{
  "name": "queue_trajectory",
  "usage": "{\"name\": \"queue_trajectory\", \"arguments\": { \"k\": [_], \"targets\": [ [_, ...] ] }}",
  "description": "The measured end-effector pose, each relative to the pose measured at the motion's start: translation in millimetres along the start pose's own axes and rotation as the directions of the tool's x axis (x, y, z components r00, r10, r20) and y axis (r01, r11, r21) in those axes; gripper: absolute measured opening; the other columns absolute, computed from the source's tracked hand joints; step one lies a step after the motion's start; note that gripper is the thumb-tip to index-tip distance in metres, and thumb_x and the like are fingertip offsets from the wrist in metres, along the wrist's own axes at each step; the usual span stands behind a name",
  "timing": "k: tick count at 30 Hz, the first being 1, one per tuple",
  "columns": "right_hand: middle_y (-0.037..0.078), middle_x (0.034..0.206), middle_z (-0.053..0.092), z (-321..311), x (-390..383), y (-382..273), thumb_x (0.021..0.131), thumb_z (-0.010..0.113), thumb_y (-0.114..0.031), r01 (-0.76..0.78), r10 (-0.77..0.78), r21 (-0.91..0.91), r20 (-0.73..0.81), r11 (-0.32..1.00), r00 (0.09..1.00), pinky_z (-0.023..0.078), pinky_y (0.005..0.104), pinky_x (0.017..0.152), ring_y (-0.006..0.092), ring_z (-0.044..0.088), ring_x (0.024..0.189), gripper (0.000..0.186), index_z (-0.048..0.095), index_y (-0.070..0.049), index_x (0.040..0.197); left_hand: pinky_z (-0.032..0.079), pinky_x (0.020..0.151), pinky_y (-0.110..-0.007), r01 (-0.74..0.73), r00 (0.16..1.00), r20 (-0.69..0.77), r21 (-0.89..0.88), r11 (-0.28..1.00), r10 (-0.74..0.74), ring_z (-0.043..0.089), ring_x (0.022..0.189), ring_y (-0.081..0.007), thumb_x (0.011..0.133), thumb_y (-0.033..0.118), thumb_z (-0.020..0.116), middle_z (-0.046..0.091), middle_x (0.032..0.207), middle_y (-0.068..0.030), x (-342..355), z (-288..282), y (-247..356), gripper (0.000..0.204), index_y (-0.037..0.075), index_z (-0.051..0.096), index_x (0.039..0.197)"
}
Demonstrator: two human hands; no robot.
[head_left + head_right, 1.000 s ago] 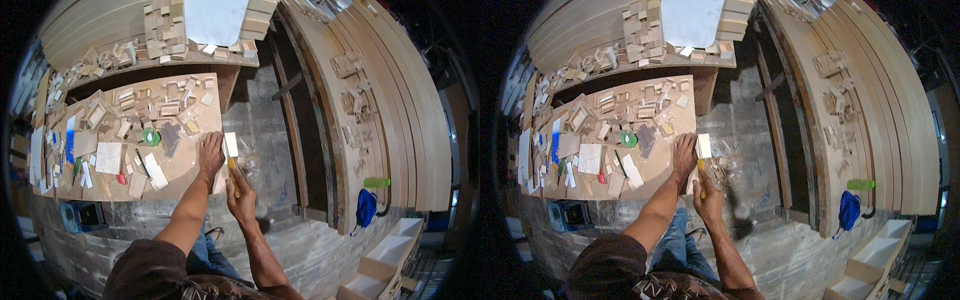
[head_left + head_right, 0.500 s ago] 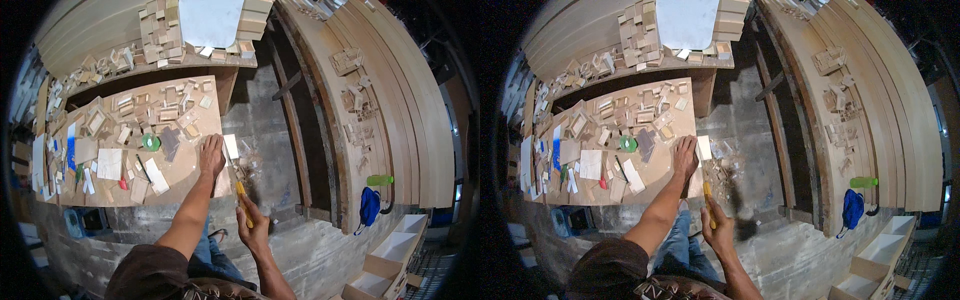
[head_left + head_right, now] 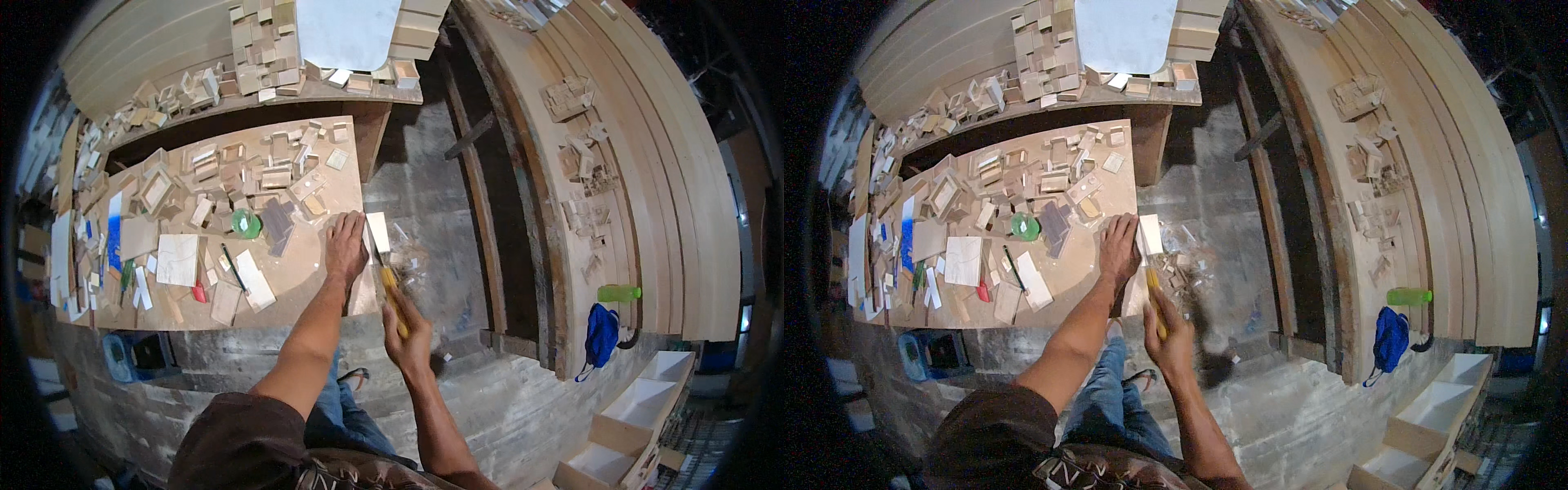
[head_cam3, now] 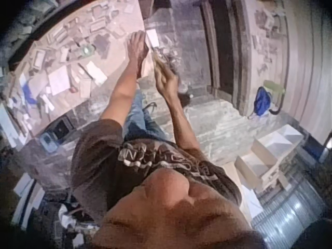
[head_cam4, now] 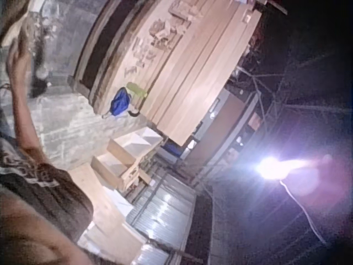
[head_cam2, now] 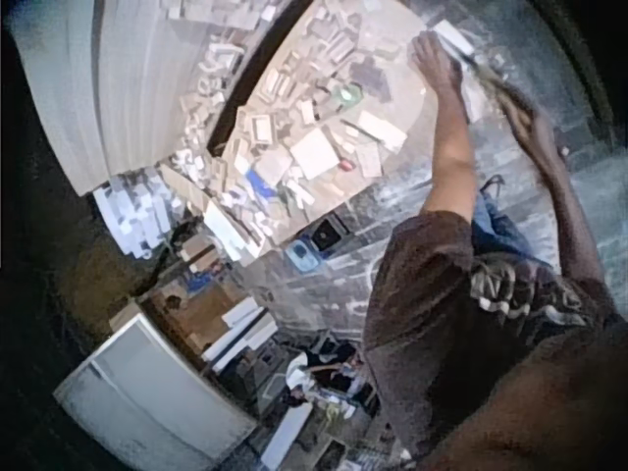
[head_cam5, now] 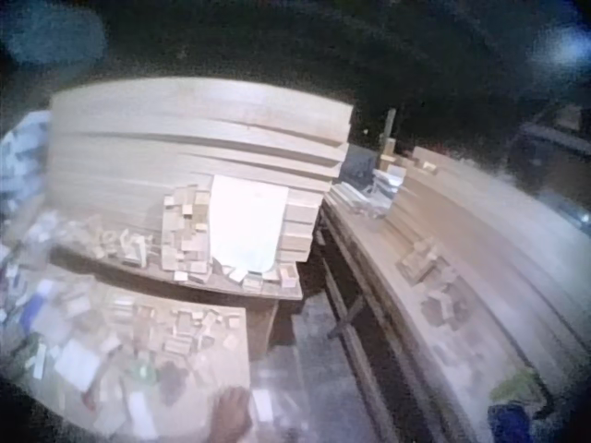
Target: The person marks a wood piece with a pencil, holds it against a wooden block on a workbench, and cuts a section off using a handsaw. They then place the cut wood piece onto a small wooden assembly.
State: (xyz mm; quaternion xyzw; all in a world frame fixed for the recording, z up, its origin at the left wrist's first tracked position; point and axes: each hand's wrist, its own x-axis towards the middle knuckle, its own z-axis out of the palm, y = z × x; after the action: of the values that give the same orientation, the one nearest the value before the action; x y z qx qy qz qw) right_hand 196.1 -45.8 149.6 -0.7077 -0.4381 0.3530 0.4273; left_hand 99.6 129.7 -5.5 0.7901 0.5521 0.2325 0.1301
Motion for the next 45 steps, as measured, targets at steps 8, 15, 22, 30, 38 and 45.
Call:
{"name": "queue_trajectory", "arguments": {
  "k": [8, 15, 22, 30, 38, 45],
  "targets": [
    [0.022, 0.112, 0.074, -16.1, -51.9, -6.2, 0.099, 0.064, -0.009, -0.016, 0.016, -0.012, 0.012, 1.0, 1.0, 0.053, 0.0308, 0.09, 0.0215, 0.069, 0.105, 0.037, 0.062, 0.007, 0.132, 0.039, 0.105, -0.043, -0.006, 0.997, -0.074, 0.061, 0.998, 0.011, 0.046, 0.135, -0.0262, 0.082, 0.003, 0.058, 0.055, 0.14, -0.0068, -0.9, 4.4, -10.3, 0.056, 0.003, 0.058, 0.138],
    [0.022, 0.12, 0.072, 4.1, -15.6, 12.6, 0.1, 0.063, -0.01, 0.091, -0.091, -0.004, -0.018, 0.996, 0.996, 0.052, 0.0305, 0.095, 0.0209, 0.068, 0.11, 0.037, 0.063, 0.005, 0.133, 0.04, 0.101, -0.043, -0.001, 0.996, -0.09, 0.048, 0.999, 0.006, 0.047, 0.131, -0.0245, 0.083, 0.004, 0.059, 0.055, 0.135, -0.0062, 4.3, 5.2, -0.8, 0.053, 0.003, 0.06, 0.135],
    [0.025, 0.12, 0.072, 3.9, -5.4, 7.1, 0.1, 0.062, -0.01, 0.008, -0.009, -0.015, -0.005, 1.0, 1.0, 0.053, 0.0339, 0.094, 0.0227, 0.069, 0.111, 0.037, 0.063, 0.004, 0.134, 0.039, 0.105, -0.044, -0.008, 1.0, -0.016, 0.005, 1.0, 0.008, 0.046, 0.133, -0.0264, 0.084, 0.006, 0.058, 0.053, 0.139, -0.0058, 2.5, 7.4, -1.3, 0.052, 0.004, 0.059, 0.136],
    [0.025, 0.124, 0.07, 4.1, -27.6, 18.6, 0.1, 0.064, -0.013, 0.056, -0.056, -0.001, -0.022, 0.998, 0.998, 0.053, 0.0337, 0.095, 0.0252, 0.069, 0.111, 0.038, 0.063, 0.006, 0.133, 0.039, 0.104, -0.043, -0.005, 0.999, -0.054, 0.084, 0.996, 0.01, 0.044, 0.135, -0.0247, 0.083, 0.006, 0.059, 0.054, 0.14, -0.0052, -1.6, 9.9, -11.3, 0.056, 0.003, 0.058, 0.138],
    [0.023, 0.125, 0.07, 11.0, -33.8, 29.4, 0.099, 0.064, -0.01, 0.093, -0.092, 0.022, -0.05, 0.995, 0.994, 0.051, 0.0339, 0.098, 0.0243, 0.067, 0.117, 0.038, 0.063, 0.004, 0.134, 0.039, 0.102, -0.042, -0.027, 0.996, -0.084, 0.1, 0.995, 0.036, 0.045, 0.133, -0.0249, 0.086, 0.008, 0.056, 0.055, 0.135, -0.006, -4.1, 16.1, -12.6, 0.052, 0.006, 0.059, 0.138],
    [0.024, 0.12, 0.071, 21.8, -66.1, 65.6, 0.094, 0.07, -0.009, 0.254, -0.258, -0.06, -0.083, 0.965, 0.962, 0.058, 0.0323, 0.077, 0.0307, 0.076, 0.097, 0.048, 0.058, -0.002, 0.14, 0.039, 0.103, -0.047, -0.092, 0.991, -0.098, 0.022, 0.996, 0.094, 0.046, 0.135, -0.0276, 0.088, 0.005, 0.053, 0.055, 0.139, -0.008, -5.0, 12.1, -15.2, 0.049, 0.005, 0.058, 0.136]
  ]
}}
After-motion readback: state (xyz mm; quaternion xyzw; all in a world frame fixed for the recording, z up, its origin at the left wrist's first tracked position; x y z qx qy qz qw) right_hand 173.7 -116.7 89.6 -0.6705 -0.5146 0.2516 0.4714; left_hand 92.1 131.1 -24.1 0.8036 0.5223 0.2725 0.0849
